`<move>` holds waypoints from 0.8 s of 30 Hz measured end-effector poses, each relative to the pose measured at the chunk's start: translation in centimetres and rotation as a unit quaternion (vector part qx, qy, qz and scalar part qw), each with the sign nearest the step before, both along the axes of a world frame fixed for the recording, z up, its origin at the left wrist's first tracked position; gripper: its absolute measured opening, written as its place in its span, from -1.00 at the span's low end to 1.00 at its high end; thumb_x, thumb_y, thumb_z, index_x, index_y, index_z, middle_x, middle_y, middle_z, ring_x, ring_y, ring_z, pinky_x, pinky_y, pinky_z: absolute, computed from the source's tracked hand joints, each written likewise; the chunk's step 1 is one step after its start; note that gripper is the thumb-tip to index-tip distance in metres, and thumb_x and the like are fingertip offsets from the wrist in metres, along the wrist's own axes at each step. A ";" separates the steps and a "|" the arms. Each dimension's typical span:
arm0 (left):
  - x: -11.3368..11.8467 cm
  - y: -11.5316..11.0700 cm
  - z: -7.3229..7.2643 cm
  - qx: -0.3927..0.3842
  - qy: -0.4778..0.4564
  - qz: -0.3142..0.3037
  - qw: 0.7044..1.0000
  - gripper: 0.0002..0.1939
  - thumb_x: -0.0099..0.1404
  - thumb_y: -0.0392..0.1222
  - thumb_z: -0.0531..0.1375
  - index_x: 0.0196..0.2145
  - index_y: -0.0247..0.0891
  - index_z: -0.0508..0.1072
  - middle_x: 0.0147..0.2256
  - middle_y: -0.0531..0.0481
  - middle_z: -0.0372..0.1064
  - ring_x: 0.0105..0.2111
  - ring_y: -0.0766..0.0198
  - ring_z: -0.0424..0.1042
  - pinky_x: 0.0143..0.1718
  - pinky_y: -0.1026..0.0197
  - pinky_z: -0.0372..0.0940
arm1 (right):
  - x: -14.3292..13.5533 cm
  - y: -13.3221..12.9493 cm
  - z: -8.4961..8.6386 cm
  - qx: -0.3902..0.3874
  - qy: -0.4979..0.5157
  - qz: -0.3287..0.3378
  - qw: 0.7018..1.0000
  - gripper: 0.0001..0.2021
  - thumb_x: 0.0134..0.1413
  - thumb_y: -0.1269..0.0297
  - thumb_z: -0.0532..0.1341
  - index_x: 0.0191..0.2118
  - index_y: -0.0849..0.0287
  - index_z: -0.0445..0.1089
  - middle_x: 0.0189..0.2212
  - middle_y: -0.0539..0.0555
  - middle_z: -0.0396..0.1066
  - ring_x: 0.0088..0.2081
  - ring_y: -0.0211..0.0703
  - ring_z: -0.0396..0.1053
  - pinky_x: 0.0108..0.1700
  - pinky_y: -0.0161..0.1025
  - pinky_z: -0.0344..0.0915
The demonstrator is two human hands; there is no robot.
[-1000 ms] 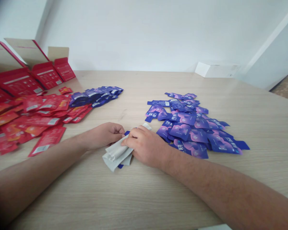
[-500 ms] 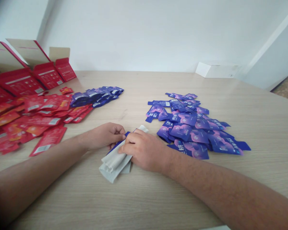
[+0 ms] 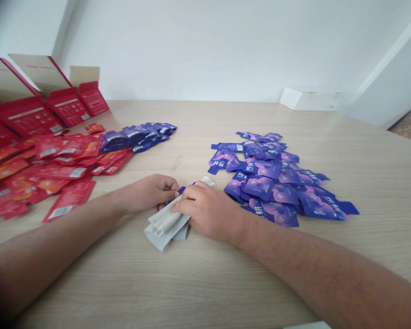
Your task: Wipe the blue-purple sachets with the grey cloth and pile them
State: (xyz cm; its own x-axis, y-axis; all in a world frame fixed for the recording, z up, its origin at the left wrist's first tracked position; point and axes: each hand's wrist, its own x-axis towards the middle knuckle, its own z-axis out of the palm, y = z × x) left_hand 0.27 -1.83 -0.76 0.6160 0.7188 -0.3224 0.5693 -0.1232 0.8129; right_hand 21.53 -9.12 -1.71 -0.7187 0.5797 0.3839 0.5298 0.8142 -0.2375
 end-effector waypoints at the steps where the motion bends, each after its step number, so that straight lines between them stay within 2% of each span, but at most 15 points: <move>1: 0.0 0.0 0.0 0.003 0.000 0.002 1.000 -0.80 0.23 -0.05 0.17 -0.36 -0.24 0.43 -0.60 0.15 0.32 -0.65 0.41 0.29 -0.64 0.36 0.21 | 0.0 0.1 0.0 -0.002 0.003 -0.013 1.000 -0.66 0.08 0.54 0.20 -0.02 0.17 0.45 -0.16 0.14 0.39 -0.08 -0.05 0.28 -0.01 -0.09 0.29; 3: 0.0 -0.1 0.1 0.002 -0.001 0.001 1.000 -0.80 0.22 -0.05 0.17 -0.36 -0.24 0.43 -0.60 0.15 0.32 -0.65 0.41 0.30 -0.63 0.36 0.22 | 0.0 0.1 0.0 -0.002 0.004 -0.011 1.000 -0.66 0.07 0.54 0.20 -0.02 0.17 0.46 -0.16 0.14 0.39 -0.08 -0.05 0.28 -0.01 -0.09 0.29; 7: -0.1 0.0 0.0 -0.013 -0.004 -0.005 1.000 -0.77 0.23 -0.01 0.17 -0.34 -0.24 0.42 -0.60 0.14 0.33 -0.64 0.38 0.32 -0.61 0.34 0.27 | -0.1 -0.1 0.0 0.005 -0.006 0.042 0.999 -0.71 0.12 0.46 0.22 -0.03 0.13 0.46 -0.18 0.12 0.40 -0.08 -0.06 0.29 -0.01 -0.09 0.28; 11: 0.0 0.0 0.0 0.012 -0.002 -0.003 1.000 -0.80 0.23 -0.05 0.17 -0.37 -0.25 0.42 -0.61 0.14 0.31 -0.66 0.42 0.27 -0.66 0.38 0.17 | 0.0 0.1 0.0 -0.003 0.001 -0.015 1.000 -0.66 0.07 0.54 0.21 -0.02 0.18 0.46 -0.17 0.14 0.39 -0.08 -0.05 0.28 -0.01 -0.10 0.28; 13: 0.0 0.0 0.0 0.016 -0.004 -0.003 1.000 -0.81 0.23 -0.06 0.17 -0.37 -0.25 0.42 -0.61 0.14 0.31 -0.66 0.42 0.26 -0.66 0.39 0.15 | 0.0 0.1 0.1 -0.003 0.006 -0.021 1.000 -0.65 0.06 0.56 0.20 -0.02 0.18 0.46 -0.17 0.14 0.39 -0.08 -0.05 0.29 -0.01 -0.10 0.28; 18: -0.1 0.1 -0.1 -0.008 -0.002 -0.013 1.000 -0.77 0.24 0.00 0.17 -0.35 -0.23 0.41 -0.60 0.15 0.32 -0.64 0.39 0.31 -0.62 0.34 0.25 | -0.3 -0.2 0.1 0.008 -0.001 0.046 0.999 -0.71 0.11 0.48 0.22 -0.04 0.13 0.47 -0.19 0.12 0.41 -0.08 -0.07 0.30 0.01 -0.09 0.27; 22: -0.1 0.1 -0.1 0.005 -0.003 -0.005 1.000 -0.80 0.23 -0.04 0.17 -0.37 -0.23 0.41 -0.61 0.17 0.29 -0.66 0.43 0.26 -0.66 0.39 0.16 | 0.0 0.0 0.0 0.006 0.007 -0.013 1.000 -0.65 0.06 0.56 0.20 -0.03 0.17 0.45 -0.17 0.14 0.39 -0.08 -0.06 0.29 -0.02 -0.10 0.28; 24: -0.1 0.0 -0.1 0.006 0.000 0.000 1.000 -0.80 0.22 -0.04 0.18 -0.37 -0.23 0.42 -0.61 0.17 0.29 -0.66 0.44 0.26 -0.66 0.39 0.15 | 0.0 0.0 0.0 0.005 0.006 -0.021 1.000 -0.64 0.04 0.57 0.20 -0.03 0.18 0.45 -0.17 0.14 0.39 -0.09 -0.06 0.29 -0.02 -0.10 0.28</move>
State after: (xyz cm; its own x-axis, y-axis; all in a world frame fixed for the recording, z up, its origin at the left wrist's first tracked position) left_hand 0.14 -1.84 -0.81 0.6158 0.7225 -0.3142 0.5691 -0.1320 0.8116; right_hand 21.57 -9.09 -1.70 -0.6893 0.6047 0.3990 0.5600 0.7941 -0.2362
